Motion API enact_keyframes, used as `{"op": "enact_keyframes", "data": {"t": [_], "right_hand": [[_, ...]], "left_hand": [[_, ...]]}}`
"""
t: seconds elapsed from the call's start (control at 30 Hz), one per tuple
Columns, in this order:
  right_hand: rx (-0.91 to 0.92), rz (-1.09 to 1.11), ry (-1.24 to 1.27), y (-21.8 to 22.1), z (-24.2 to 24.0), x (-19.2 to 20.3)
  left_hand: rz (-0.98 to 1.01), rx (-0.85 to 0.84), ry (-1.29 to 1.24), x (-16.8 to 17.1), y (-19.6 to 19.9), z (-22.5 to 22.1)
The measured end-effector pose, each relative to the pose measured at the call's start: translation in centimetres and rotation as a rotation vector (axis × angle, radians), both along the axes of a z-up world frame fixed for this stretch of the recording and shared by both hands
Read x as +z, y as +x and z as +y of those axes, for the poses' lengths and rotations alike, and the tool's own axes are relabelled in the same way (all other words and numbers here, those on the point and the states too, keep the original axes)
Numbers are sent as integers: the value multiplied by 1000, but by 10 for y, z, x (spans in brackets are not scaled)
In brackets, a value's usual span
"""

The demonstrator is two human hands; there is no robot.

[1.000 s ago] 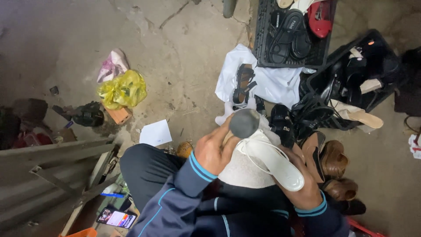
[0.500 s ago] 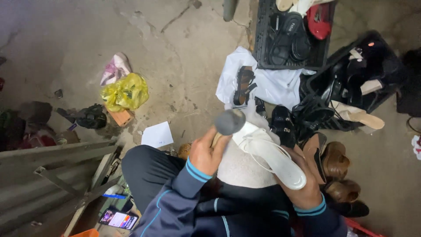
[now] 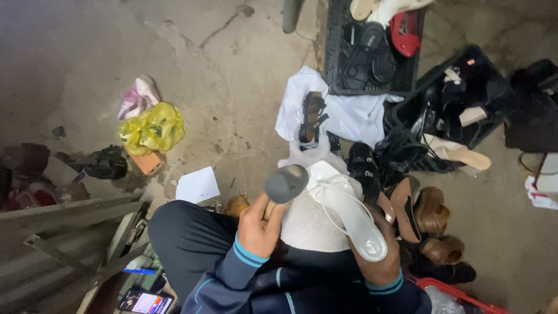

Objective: Hammering the sole of a white sandal to secure it during a repair process.

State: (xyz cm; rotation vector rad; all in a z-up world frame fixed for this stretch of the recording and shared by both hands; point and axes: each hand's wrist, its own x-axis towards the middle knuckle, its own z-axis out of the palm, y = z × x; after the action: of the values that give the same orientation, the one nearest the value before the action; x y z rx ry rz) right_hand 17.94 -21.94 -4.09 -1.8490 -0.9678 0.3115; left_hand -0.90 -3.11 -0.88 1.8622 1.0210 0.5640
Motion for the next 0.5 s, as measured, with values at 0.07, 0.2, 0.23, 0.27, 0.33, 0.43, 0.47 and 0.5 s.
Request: {"op": "enact_keyframes", "data": {"t": [0.07,0.2,0.23,0.27,0.33,0.43,0.47,0.5], "right_hand": [[-13,4,2,-4,0,-4],[18,-188,-30,1,1,-11],[16,-106,-16,3,6,-8],[12,-13,-14,2,6,-6],[-4,14,-48,3,-3,-15],[-3,34,-45,2,2,-16],[-8,35,-35,0,0,-13],[-13,36,-39,2,4,-14]], "left_hand": [[-136,52,133,-10,-1,-8],[59,-20,64,-10,4,2],[-44,17,78,-1,6,1],[-135,51,81,8,6,-3],[-62,16,119,-20,5,-8],[65,28,80,-21,3,-3],[125,52,-25,-16,3,-3],[126,46,-29,-10,4,-4]]}}
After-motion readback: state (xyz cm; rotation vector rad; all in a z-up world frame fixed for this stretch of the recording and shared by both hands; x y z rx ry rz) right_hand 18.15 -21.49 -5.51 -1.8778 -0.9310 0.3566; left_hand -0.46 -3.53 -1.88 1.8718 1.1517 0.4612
